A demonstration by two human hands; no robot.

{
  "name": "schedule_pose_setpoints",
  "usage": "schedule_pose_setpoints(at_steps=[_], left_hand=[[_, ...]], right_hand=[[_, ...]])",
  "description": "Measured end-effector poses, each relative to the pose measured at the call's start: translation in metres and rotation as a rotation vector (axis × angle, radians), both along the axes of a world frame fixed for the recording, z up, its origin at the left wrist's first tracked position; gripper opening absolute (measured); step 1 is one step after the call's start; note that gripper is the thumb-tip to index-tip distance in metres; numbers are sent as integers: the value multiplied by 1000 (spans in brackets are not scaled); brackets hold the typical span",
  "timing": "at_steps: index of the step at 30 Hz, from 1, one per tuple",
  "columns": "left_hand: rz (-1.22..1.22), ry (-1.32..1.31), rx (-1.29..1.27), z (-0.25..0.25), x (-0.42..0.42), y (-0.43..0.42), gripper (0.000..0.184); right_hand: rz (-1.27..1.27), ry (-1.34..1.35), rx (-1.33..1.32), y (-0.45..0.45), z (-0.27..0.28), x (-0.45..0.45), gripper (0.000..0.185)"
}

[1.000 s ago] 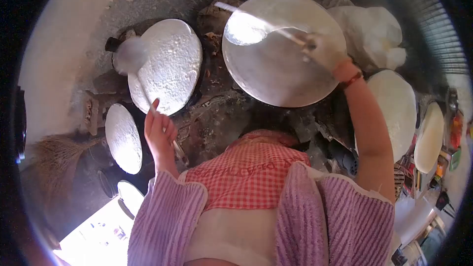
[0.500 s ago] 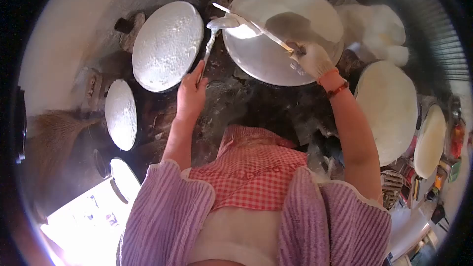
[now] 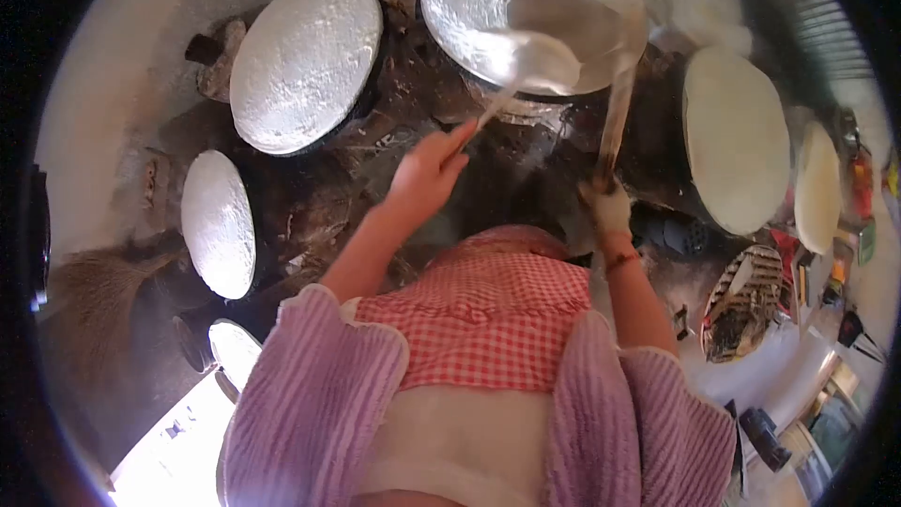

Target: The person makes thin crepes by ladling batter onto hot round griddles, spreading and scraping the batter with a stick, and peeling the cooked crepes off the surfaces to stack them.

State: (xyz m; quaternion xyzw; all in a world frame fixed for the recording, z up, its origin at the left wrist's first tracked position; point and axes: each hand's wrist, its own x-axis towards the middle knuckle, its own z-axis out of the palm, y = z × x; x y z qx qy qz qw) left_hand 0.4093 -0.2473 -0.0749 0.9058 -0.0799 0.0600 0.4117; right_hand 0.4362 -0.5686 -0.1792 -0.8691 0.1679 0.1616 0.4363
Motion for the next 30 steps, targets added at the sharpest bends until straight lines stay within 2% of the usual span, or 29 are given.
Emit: schedule_pose_setpoints(at_steps=[3, 4, 5, 6, 8, 10, 13, 17, 20, 22, 23, 25, 27, 29, 30], left_hand=[[208, 500, -845, 66, -8, 13, 42], [214, 408, -975, 86, -18, 23, 42], [219, 312, -1104, 100, -27, 37, 43], [249, 209, -1042, 104, -31, 52, 46], [434, 217, -1140, 103, -37, 79, 41], [583, 218, -1236, 93, -51, 104, 38], [660, 194, -1313, 69, -83, 135, 36], [783, 202, -1323, 54, -115, 147, 37], [810, 189, -1321, 53, -121, 139, 36], [796, 158, -1367, 57, -118, 126, 36], [775, 140, -1397, 57, -116, 117, 35], [731, 106, -1438, 59, -112, 104, 35], [739, 100, -1429, 69, -102, 85, 34], [749, 96, -1453, 76, -94, 68, 35], [736, 88, -1461, 78, -92, 62, 35]], right_hand=[[-239, -116, 491, 78, 45, 31, 40], [-276, -144, 684, 106, 53, 40, 39], [-193, -12, 714, 139, 84, 44, 39], [-106, 127, 737, 167, 109, 47, 39], [-41, 158, 754, 203, 70, 57, 49], [-76, 231, 777, 224, 65, 52, 59], [-268, 359, 841, 182, 92, 6, 44], [-202, 265, 667, 62, 42, -1, 52], [-181, 299, 608, 22, 71, 35, 51], [-201, 275, 524, 28, 126, 57, 44], [-199, 185, 478, 8, 93, 78, 48], [-105, 108, 286, -10, 70, 125, 46], [27, -1, 66, -11, 68, 128, 55], [234, -272, -202, -3, 79, 89, 65], [328, -288, -282, -13, 57, 63, 63]])
